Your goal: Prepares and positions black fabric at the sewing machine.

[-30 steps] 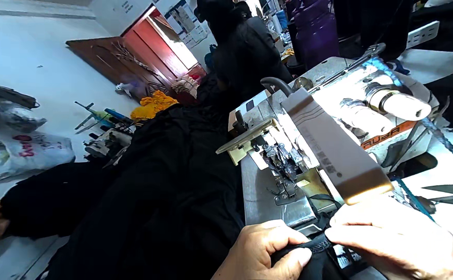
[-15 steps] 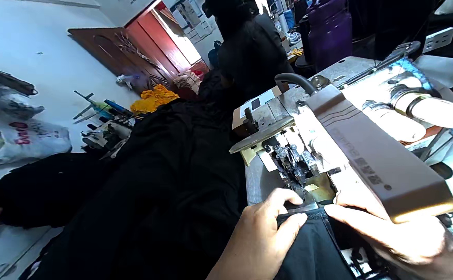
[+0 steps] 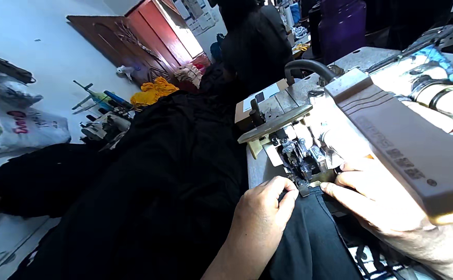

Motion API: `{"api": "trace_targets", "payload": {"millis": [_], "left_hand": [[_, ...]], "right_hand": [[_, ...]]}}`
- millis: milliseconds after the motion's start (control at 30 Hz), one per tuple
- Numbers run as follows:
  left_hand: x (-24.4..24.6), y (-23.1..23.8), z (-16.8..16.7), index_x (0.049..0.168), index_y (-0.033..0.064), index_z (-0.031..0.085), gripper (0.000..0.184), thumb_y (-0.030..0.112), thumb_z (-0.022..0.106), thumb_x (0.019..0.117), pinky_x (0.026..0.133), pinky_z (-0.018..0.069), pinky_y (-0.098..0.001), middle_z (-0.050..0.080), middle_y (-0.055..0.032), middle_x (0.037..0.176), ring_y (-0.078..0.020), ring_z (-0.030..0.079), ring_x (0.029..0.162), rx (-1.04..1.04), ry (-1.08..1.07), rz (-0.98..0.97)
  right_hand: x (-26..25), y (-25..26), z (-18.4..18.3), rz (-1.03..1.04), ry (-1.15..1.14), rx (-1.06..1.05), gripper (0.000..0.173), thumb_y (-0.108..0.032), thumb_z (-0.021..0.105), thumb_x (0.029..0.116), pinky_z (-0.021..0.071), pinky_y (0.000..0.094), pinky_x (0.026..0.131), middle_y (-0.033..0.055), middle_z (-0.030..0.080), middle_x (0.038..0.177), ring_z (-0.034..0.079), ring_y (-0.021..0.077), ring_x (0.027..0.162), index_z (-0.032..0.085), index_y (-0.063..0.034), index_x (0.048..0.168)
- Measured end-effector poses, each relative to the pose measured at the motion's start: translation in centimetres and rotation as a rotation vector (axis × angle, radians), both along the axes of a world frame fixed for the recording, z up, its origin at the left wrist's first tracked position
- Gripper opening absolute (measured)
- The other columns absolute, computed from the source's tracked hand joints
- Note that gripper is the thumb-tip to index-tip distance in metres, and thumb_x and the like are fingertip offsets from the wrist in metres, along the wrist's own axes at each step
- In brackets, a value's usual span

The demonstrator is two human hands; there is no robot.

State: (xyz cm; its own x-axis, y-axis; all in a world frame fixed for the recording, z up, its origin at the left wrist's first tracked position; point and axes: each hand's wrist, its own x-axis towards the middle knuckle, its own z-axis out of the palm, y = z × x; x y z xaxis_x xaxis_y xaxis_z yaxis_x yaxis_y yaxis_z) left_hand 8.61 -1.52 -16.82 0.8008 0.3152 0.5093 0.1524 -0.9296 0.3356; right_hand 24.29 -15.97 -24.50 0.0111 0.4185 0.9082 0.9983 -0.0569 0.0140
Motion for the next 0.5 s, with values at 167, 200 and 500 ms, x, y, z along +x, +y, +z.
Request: {"api": "trace_targets", "payload": {"millis": [167,200,500], "left_hand": [[0.2,1.2,-1.5,0.083,0.0145,0.074,0.008,0.018,0.067,0.0858,0.065,0.0502,-0.0098,0.07,0.0056,0.075,0.0054,0.065,0.072,0.081,-0.092,-0.005],[0.2,0.9,-1.2,0.084,0.0124,0.074,0.007,0.017,0.069,0.0854,0.065,0.0493,-0.0091,0.069,0.0054,0.074,0.0061,0.064,0.071,0.04,-0.082,0.017],[0.9,1.6,-0.7,0.087,0.0128,0.073,0.005,0.017,0.07,0.0869,0.061,0.0493,-0.0151,0.067,0.0038,0.072,0.0005,0.064,0.068,0.045,-0.015,0.027]], "right_hand": [[-0.2,0.4,0.5,-0.051,-0.016,0.001,0.021,-0.004,0.055,0.0965,0.0409,0.0427,0.084,0.0048,0.063,0.078,0.061,0.0229,0.088,0.076,-0.0095,0.093],[-0.2,0.5,0.6,-0.06,-0.022,-0.001,0.021,-0.004,0.055,0.0962,0.04,0.0423,0.084,0.005,0.062,0.077,0.06,0.0225,0.086,0.076,-0.0089,0.093],[-0.3,1.0,0.5,-0.097,-0.037,0.001,0.02,-0.004,0.055,0.0955,0.04,0.0451,0.089,0.0059,0.06,0.076,0.059,0.0239,0.085,0.074,-0.0079,0.091]]}}
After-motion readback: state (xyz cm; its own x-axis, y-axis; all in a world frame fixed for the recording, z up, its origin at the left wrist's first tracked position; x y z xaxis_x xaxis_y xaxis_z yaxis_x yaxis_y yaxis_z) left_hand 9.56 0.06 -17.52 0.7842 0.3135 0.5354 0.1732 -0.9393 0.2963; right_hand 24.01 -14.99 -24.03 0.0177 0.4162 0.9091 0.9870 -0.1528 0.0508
